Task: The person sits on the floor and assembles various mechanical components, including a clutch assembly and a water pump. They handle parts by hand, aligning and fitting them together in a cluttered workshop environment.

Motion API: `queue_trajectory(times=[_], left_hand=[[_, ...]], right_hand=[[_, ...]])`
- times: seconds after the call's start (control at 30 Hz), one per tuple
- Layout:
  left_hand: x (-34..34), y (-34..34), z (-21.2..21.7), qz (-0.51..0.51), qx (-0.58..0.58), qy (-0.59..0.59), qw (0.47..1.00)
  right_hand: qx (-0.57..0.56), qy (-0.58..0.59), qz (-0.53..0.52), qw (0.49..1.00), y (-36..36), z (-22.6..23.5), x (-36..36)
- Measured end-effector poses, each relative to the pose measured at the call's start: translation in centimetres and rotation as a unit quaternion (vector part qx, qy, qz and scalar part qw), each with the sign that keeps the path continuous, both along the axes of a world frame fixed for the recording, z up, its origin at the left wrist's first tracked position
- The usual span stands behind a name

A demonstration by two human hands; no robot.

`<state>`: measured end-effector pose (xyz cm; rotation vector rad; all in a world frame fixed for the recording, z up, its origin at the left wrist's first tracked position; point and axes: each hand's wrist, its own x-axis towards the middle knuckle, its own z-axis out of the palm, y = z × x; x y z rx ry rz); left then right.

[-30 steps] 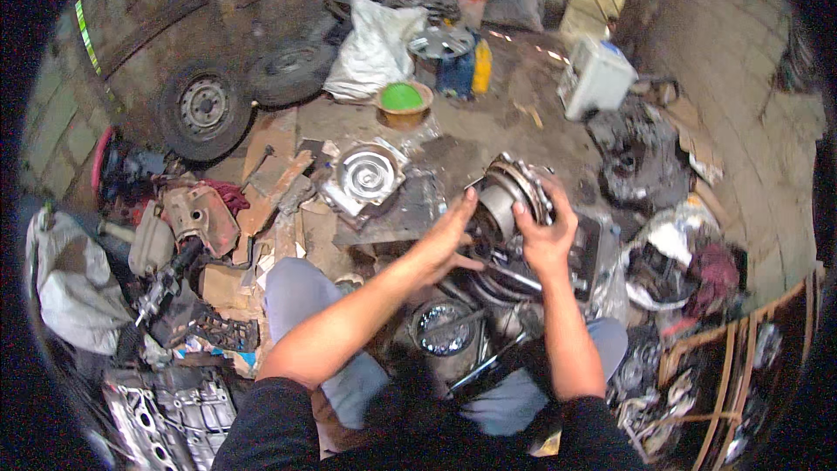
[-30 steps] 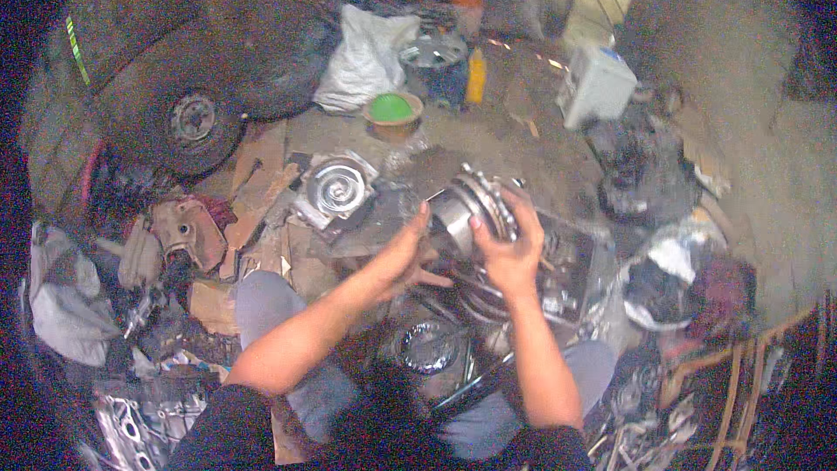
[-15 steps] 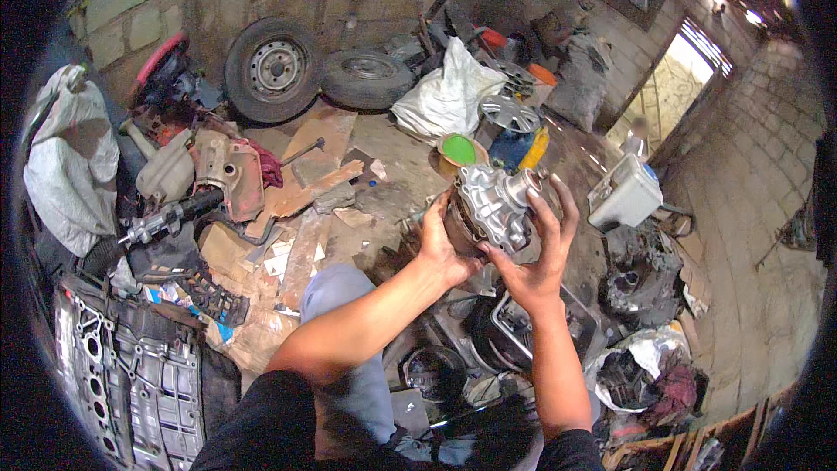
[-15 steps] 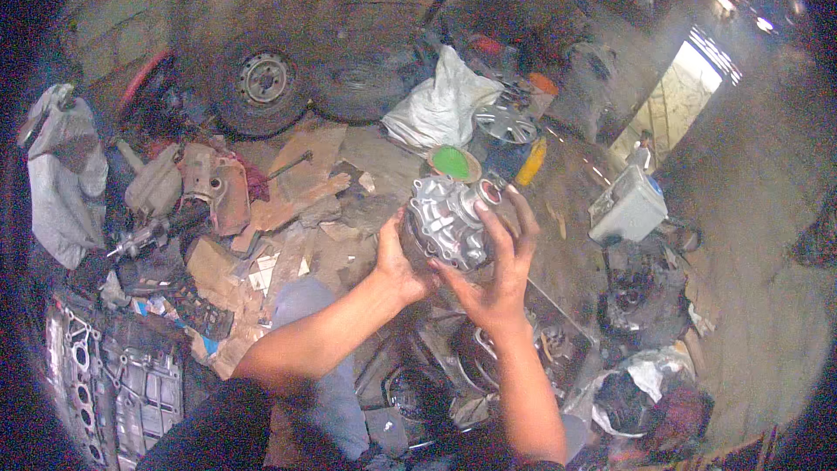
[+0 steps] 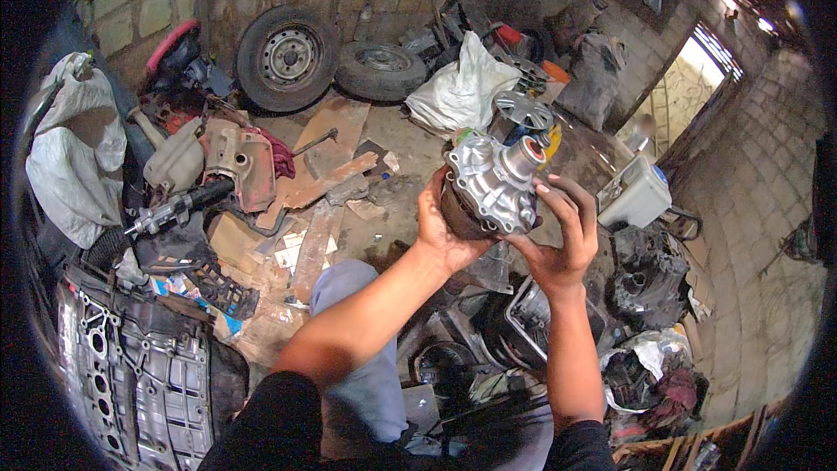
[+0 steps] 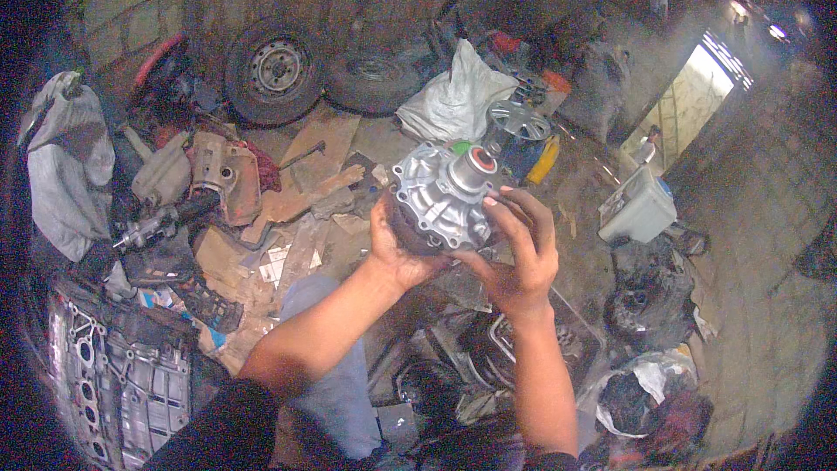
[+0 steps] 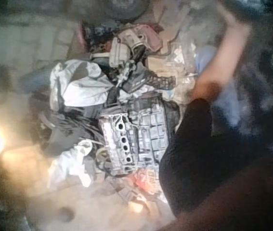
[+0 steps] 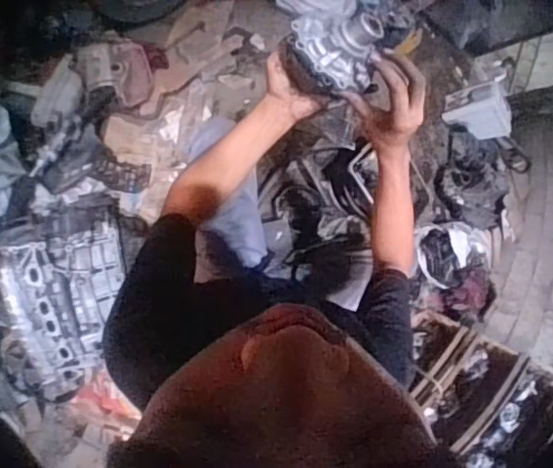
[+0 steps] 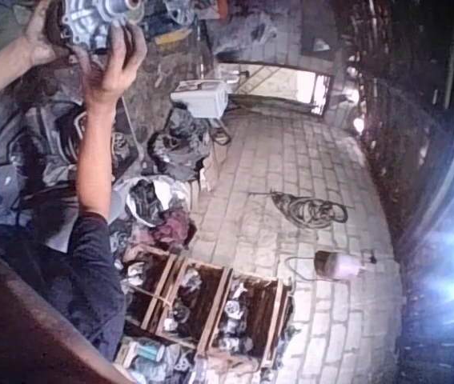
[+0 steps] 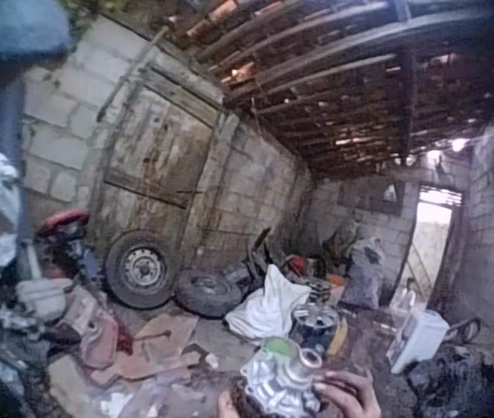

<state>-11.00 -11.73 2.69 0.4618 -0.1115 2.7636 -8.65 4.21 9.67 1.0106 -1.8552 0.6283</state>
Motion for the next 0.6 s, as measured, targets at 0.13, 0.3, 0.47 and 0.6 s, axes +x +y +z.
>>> queue_trajectory(times=[0.13, 0.3, 0.47, 0.6], left_hand=[[0.0, 0.3, 0.0, -0.010, 0.009, 0.013, 1.000], [-0.5, 0.3, 0.2, -0.032, 0.071, -0.011, 0.997], [-0.6, 1.2, 0.2, -0.029, 0.058, 0.052, 0.997], [-0.2, 1.9, 0.7, 0.014, 0.001, -0.004, 1.000]], right_hand=[[0.020, -0.091, -0.063, 0.994, 1.2, 1.0, 0.3], [-0.076, -0.284, -0.010, 0.956, 2.8, 2.1, -0.4], [-0.094, -0.217, 0.029, 0.971, 0.2, 7.0, 0.1], [0.061, -0.204, -0.155, 0.965, -3.1, 10.2, 0.5]])
